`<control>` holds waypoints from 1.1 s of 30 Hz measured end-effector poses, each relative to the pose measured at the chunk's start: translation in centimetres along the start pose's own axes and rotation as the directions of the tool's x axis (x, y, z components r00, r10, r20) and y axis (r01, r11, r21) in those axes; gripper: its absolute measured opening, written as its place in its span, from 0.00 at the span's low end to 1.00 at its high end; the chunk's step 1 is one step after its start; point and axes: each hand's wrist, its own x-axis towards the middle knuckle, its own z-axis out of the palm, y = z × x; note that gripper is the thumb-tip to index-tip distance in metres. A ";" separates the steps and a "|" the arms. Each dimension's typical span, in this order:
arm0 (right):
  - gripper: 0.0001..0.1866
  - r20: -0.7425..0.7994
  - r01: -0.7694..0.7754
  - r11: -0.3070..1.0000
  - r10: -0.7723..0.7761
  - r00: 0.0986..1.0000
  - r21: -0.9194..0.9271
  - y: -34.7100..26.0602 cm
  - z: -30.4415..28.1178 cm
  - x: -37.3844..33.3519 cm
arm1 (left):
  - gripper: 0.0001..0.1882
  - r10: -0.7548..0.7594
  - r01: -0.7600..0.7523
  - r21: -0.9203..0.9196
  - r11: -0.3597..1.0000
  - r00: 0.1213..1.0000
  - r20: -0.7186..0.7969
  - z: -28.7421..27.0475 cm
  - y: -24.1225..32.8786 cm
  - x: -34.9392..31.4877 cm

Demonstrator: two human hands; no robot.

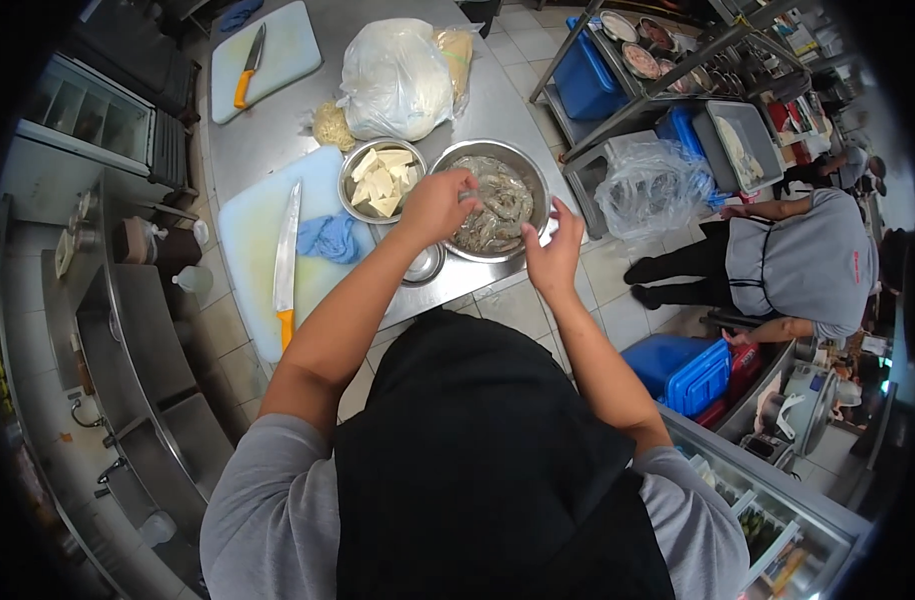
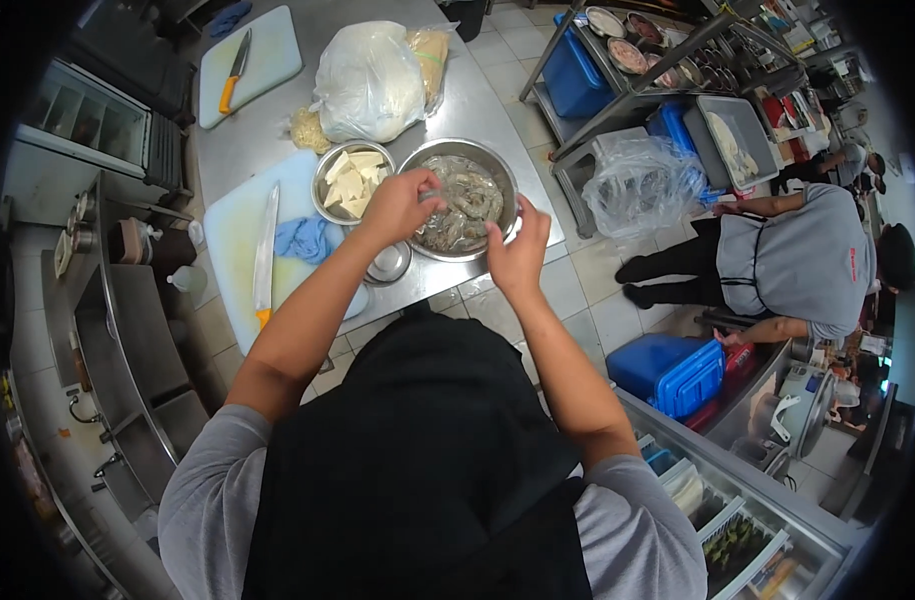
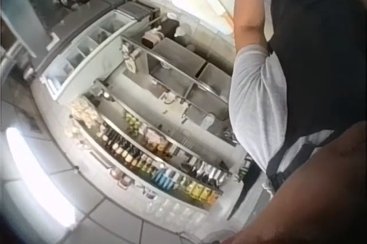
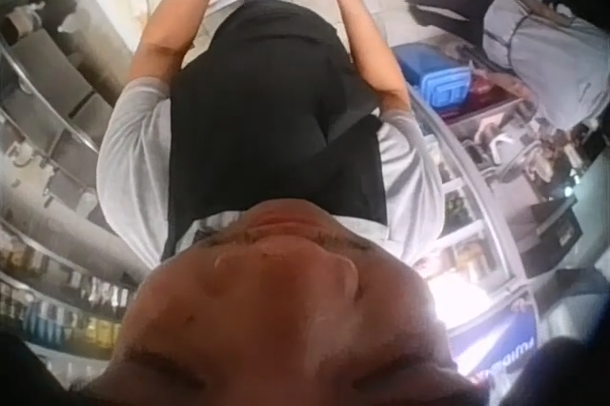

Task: Peeling and prepping raw shrimp in a commercial kitchen prep area.

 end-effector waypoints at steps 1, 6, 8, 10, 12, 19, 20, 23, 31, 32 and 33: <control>0.34 0.009 0.004 1.000 -0.004 1.000 -0.008 -1.1 -0.6 1.5 | 0.14 -0.005 0.005 -0.011 1.000 1.000 -0.003 0.0 -0.1 0.5; 0.21 0.402 0.300 0.949 -0.238 0.884 -0.097 -5.0 -0.2 7.0 | 0.11 0.113 -0.121 -0.217 0.969 0.992 -0.049 0.7 0.3 1.6; 0.18 0.444 0.342 0.933 -0.261 0.857 -0.112 -4.6 1.5 7.6 | 0.11 0.073 -0.066 -0.353 0.933 0.997 0.006 1.1 -0.6 1.5; 0.12 0.529 0.377 0.915 -0.253 0.810 -0.139 -4.4 2.7 7.6 | 0.12 0.020 -0.021 -0.385 0.923 1.000 -0.007 0.6 -0.5 0.4; 0.11 0.487 0.365 0.929 -0.292 0.823 -0.061 -4.1 3.3 7.3 | 0.12 -0.041 -0.008 -0.415 0.910 0.993 -0.108 0.0 -0.3 -0.7; 0.14 0.604 0.252 0.961 -0.134 0.786 -0.114 -2.2 3.8 6.5 | 0.13 -0.398 0.590 0.094 0.802 0.644 -0.653 -3.1 -8.5 -8.7; 0.14 0.605 0.255 0.961 -0.141 0.784 -0.107 -2.4 3.7 6.5 | 0.13 -0.396 0.593 0.095 0.799 0.640 -0.658 -2.7 -9.5 -9.1; 0.15 0.612 0.298 0.942 -0.144 0.778 -0.157 -2.5 3.5 6.9 | 0.07 -0.831 0.528 -0.692 0.493 0.521 -0.194 -2.0 -9.6 -8.4; 0.14 0.640 0.328 0.933 -0.161 0.752 -0.151 -2.4 2.3 7.2 | 0.13 -0.911 0.308 -0.909 0.282 0.385 -0.152 -1.4 -12.0 -3.9; 0.14 0.618 0.317 0.937 -0.166 0.768 -0.143 -1.9 2.2 7.2 | 0.15 -0.915 0.301 -0.918 0.260 0.379 -0.135 -1.5 -12.3 -3.7; 0.14 0.615 0.307 0.941 -0.160 0.772 -0.140 -1.5 2.1 7.3 | 0.17 -0.923 0.329 -0.911 0.249 0.367 -0.119 -1.6 -12.2 -3.2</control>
